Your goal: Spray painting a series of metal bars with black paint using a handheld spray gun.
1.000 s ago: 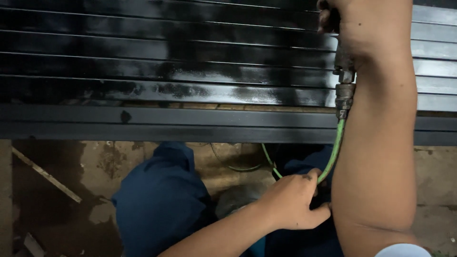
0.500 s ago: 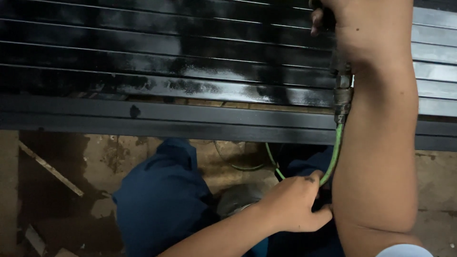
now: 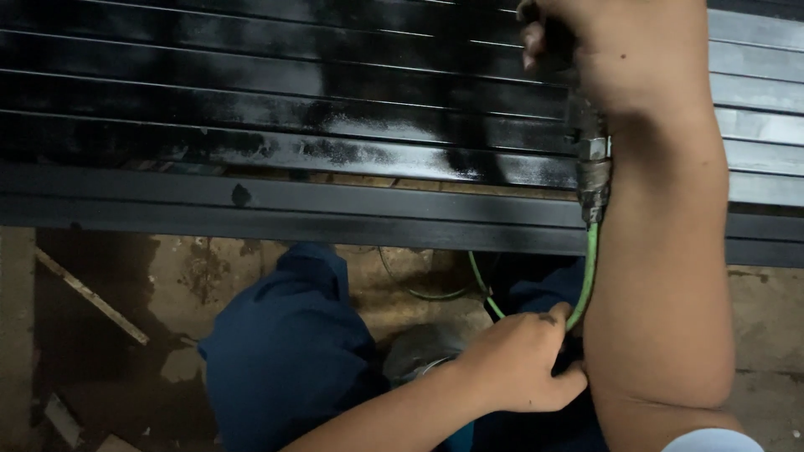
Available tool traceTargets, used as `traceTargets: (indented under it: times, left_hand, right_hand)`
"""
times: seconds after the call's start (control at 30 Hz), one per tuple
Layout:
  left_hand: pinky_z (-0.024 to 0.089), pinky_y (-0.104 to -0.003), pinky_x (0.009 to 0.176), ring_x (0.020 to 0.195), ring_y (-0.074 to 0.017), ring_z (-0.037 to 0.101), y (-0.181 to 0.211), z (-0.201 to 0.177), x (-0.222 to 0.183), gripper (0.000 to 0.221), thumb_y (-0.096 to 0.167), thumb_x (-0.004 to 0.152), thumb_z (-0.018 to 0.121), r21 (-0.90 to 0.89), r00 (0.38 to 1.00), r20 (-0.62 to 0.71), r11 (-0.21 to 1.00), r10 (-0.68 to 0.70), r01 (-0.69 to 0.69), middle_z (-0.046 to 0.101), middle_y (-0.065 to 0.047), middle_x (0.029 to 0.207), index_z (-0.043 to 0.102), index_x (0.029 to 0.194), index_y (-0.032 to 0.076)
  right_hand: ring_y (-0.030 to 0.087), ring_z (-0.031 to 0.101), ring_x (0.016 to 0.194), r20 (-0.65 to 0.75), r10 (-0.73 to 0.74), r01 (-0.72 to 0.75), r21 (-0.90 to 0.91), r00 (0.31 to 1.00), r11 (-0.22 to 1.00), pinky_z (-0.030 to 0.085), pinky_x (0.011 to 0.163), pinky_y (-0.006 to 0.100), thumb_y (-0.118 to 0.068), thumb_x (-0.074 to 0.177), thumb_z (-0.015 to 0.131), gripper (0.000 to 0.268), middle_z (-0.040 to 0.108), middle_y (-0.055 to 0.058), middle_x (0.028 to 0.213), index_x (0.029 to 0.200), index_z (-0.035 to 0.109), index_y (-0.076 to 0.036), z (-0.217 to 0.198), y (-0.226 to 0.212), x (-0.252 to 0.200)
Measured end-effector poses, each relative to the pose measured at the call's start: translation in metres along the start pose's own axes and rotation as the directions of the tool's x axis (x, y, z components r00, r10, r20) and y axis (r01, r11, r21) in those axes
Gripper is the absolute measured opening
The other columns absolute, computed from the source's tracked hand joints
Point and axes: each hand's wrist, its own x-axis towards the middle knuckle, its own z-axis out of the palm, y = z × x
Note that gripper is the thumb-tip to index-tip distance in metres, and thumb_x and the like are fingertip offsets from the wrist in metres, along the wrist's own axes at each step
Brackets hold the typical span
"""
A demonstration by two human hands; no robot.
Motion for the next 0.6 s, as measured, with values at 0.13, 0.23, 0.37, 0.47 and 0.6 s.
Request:
traceTargets:
  times: [0.13,0.23,0.37,0.47,0.6]
  left_hand:
    - [0.028,-0.043,0.038,0.044,-0.0264,0.042,-0.006,0.005,0.002,0.045,0.037,0.092,0.046,-0.034,1.0,-0.001,0.999,0.013,-0.013,0.042,-0.007,0.056,0.048,0.111,-0.004]
    - [0.025,-0.041,0.039,0.041,-0.023,0.035,-0.009,0.007,0.002,0.025,0.027,0.098,0.048,-0.083,1.0,0.013,0.996,0.025,-0.024,0.038,-0.006,0.055,0.044,0.094,0.002]
    - [0.027,-0.042,0.041,0.042,-0.0257,0.037,-0.01,0.008,0.001,0.024,0.026,0.097,0.048,-0.104,0.999,0.008,0.994,0.04,-0.039,0.039,-0.008,0.056,0.044,0.094,0.003]
    - [0.025,-0.041,0.04,0.041,-0.0246,0.035,-0.012,0.01,0.002,0.027,0.028,0.096,0.047,-0.097,0.998,-0.008,0.993,0.062,-0.063,0.036,-0.007,0.054,0.045,0.094,0.001]
    - [0.025,-0.041,0.04,0.04,-0.0252,0.036,-0.01,0.008,0.001,0.03,0.031,0.096,0.047,-0.087,0.999,0.003,0.995,0.052,-0.051,0.036,-0.007,0.053,0.046,0.097,0.001]
  right_hand:
    - [0.01,0.065,0.076,0.073,-0.075,0.067,0.11,0.994,0.992,0.061,0.072,0.025,-0.004,0.107,0.063,0.012,0.06,0.003,0.092,0.103,0.055,-0.011,0.006,-0.005,-0.002]
    - [0.008,0.064,0.073,0.034,0.015,-0.019,0.117,0.999,0.993,0.061,0.068,0.024,-0.007,0.102,0.067,0.009,0.066,0.002,0.092,0.098,0.059,-0.01,0.012,-0.015,-0.008]
    - [0.006,0.068,0.071,-0.004,0.044,-0.044,-0.046,0.999,0.998,0.059,0.068,0.022,-0.011,0.11,0.069,0.01,0.065,-0.001,0.082,0.109,0.06,-0.013,0.012,-0.013,-0.01]
    - [0.006,0.068,0.075,0.001,0.003,-0.003,-0.103,1.0,0.995,0.06,0.07,0.023,-0.011,0.113,0.069,0.01,0.064,-0.002,0.088,0.113,0.059,-0.014,0.011,-0.013,-0.01]
    - [0.007,0.068,0.07,0.002,0.033,-0.033,0.002,0.999,0.999,0.059,0.065,0.022,-0.009,0.11,0.071,0.014,0.065,-0.001,0.088,0.104,0.059,-0.014,0.014,-0.016,-0.01]
